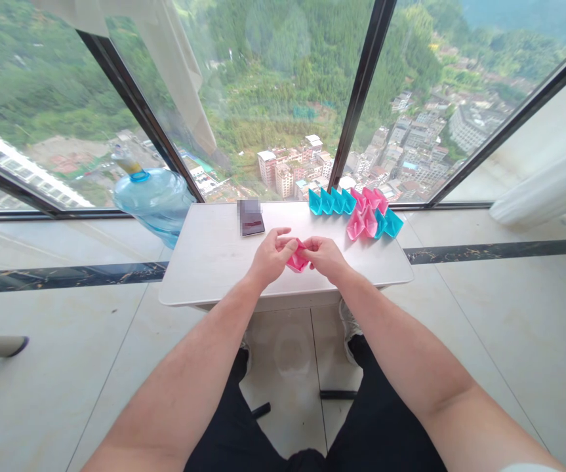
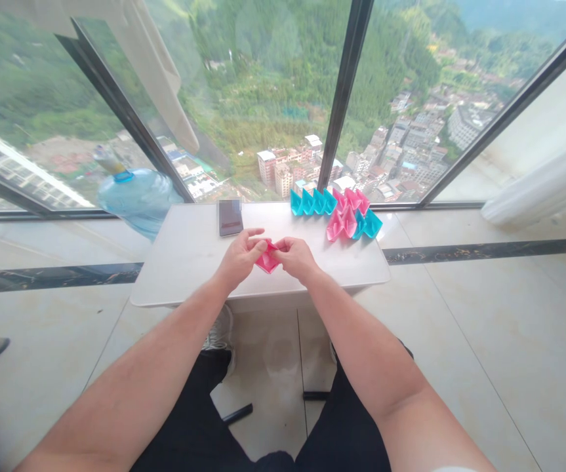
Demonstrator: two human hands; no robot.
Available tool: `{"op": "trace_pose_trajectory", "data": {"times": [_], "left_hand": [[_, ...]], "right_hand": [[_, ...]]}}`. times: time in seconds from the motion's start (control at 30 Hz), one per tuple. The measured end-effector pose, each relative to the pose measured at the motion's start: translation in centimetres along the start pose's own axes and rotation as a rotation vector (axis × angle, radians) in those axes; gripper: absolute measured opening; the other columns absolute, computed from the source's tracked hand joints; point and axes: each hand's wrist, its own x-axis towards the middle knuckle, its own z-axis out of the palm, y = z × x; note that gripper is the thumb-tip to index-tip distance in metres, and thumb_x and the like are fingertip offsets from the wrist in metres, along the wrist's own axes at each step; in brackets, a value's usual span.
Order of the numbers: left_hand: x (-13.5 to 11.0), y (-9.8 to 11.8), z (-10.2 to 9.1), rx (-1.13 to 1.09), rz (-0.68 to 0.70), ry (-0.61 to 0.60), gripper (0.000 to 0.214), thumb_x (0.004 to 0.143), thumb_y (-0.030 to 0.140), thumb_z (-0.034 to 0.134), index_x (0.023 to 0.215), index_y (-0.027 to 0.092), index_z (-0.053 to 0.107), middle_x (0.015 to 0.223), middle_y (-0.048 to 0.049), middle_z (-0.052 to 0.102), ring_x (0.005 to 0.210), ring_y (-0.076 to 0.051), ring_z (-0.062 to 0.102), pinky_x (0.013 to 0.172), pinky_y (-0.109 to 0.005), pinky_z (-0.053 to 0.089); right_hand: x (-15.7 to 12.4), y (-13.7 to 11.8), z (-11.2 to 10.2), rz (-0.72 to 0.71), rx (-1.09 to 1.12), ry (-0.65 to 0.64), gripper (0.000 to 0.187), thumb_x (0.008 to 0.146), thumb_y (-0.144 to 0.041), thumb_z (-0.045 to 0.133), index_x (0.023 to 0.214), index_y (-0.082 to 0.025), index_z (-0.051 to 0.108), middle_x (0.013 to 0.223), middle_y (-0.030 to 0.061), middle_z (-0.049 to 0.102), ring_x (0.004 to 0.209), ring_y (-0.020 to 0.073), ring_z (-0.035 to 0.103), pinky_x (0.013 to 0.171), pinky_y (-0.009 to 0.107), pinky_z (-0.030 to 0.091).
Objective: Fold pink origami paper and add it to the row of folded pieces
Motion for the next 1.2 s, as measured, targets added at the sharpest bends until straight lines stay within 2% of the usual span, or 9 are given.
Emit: {"op": "trace_pose_trajectory", "data": {"times": [0.07, 0.17, 0.27, 0.43, 0.57, 0.77, 1.03, 1.2], "left_hand": [[0.0, 0.0, -0.1, -0.038, -0.098, -0.05, 0.043, 0.075, 0.031, 0.068, 0.114, 0.015, 0.062, 0.093, -0.0091, 0.075, 0.079, -0.021, 0.07, 0.074, -0.038, 0.058], [0.0, -0.2, 0.1, -0.11, -0.16, -0.081, 0.029, 0.069, 0.021, 0.063, 0.096, 0.013, 0.07, 0.079, -0.0062, 0.074, 0.072, -0.02, 0.07, 0.071, -0.037, 0.059], [0.0, -0.7, 0.4, -0.043, -0.095, -0.005, 0.023, 0.067, 0.017, 0.058, 0.085, 0.015, 0.072, 0.073, -0.0034, 0.072, 0.064, -0.016, 0.066, 0.063, -0.03, 0.056], [0.2, -1.4, 0.3, 0.143, 0.032, 0.05, 0.021, 0.07, 0.019, 0.054, 0.08, 0.017, 0.073, 0.066, -0.0002, 0.069, 0.057, -0.013, 0.06, 0.053, -0.023, 0.047], [0.1, -1.5, 0.2, 0.273, 0.066, 0.086, 0.018, 0.072, 0.021, 0.057, 0.079, 0.018, 0.073, 0.065, 0.0003, 0.07, 0.058, -0.014, 0.061, 0.055, -0.024, 0.045], [-0.2, -1.4, 0.6, 0.257, 0.055, 0.11, 0.015, 0.074, 0.024, 0.061, 0.078, 0.018, 0.073, 0.066, -0.0003, 0.071, 0.06, -0.015, 0.063, 0.058, -0.025, 0.047], [0.1, -1.9, 0.5, 0.306, 0.062, 0.134, 0.014, 0.073, 0.025, 0.062, 0.078, 0.018, 0.072, 0.066, -0.0004, 0.07, 0.062, -0.016, 0.063, 0.059, -0.026, 0.046], [-0.1, -1.8, 0.9, 0.346, 0.096, 0.13, 0.013, 0.075, 0.027, 0.06, 0.077, 0.019, 0.07, 0.069, 0.0, 0.07, 0.065, -0.015, 0.062, 0.063, -0.027, 0.046]], "right_hand": [[0.2, 0.0, -0.1, 0.009, 0.014, 0.041, 0.025, 0.069, -0.037, 0.077, 0.076, -0.016, 0.066, 0.065, 0.0007, 0.066, 0.054, 0.0105, 0.056, 0.044, 0.02, 0.041], [0.2, 0.0, -0.2, 0.023, 0.024, 0.077, 0.026, 0.066, -0.036, 0.078, 0.076, -0.017, 0.065, 0.065, 0.0002, 0.065, 0.055, 0.0111, 0.056, 0.044, 0.02, 0.041], [0.1, -0.1, 0.0, 0.018, -0.006, 0.09, 0.023, 0.067, -0.036, 0.075, 0.076, -0.016, 0.066, 0.066, 0.0004, 0.066, 0.056, 0.0113, 0.056, 0.046, 0.021, 0.041], [-0.1, -0.1, 0.3, -0.051, -0.103, 0.121, 0.027, 0.073, -0.043, 0.067, 0.07, -0.017, 0.068, 0.062, -0.001, 0.062, 0.057, 0.0112, 0.052, 0.049, 0.022, 0.04], [0.0, 0.4, 0.3, -0.111, -0.182, 0.129, 0.034, 0.078, -0.048, 0.063, 0.064, -0.017, 0.067, 0.056, -0.0021, 0.057, 0.056, 0.0112, 0.049, 0.051, 0.023, 0.039], [0.3, 1.0, 0.3, -0.139, -0.23, 0.129, 0.038, 0.077, -0.052, 0.065, 0.061, -0.018, 0.063, 0.058, -0.0013, 0.06, 0.058, 0.0121, 0.052, 0.054, 0.023, 0.041], [-0.2, 0.9, 0.3, -0.2, -0.387, 0.15, 0.029, 0.08, -0.036, 0.055, 0.056, -0.019, 0.06, 0.052, -0.0024, 0.055, 0.054, 0.0116, 0.048, 0.05, 0.023, 0.033], [-0.2, 1.0, 0.3, -0.226, -0.477, 0.15, 0.031, 0.083, -0.034, 0.051, 0.057, -0.02, 0.059, 0.054, -0.0015, 0.056, 0.055, 0.0119, 0.05, 0.051, 0.022, 0.031]]}}
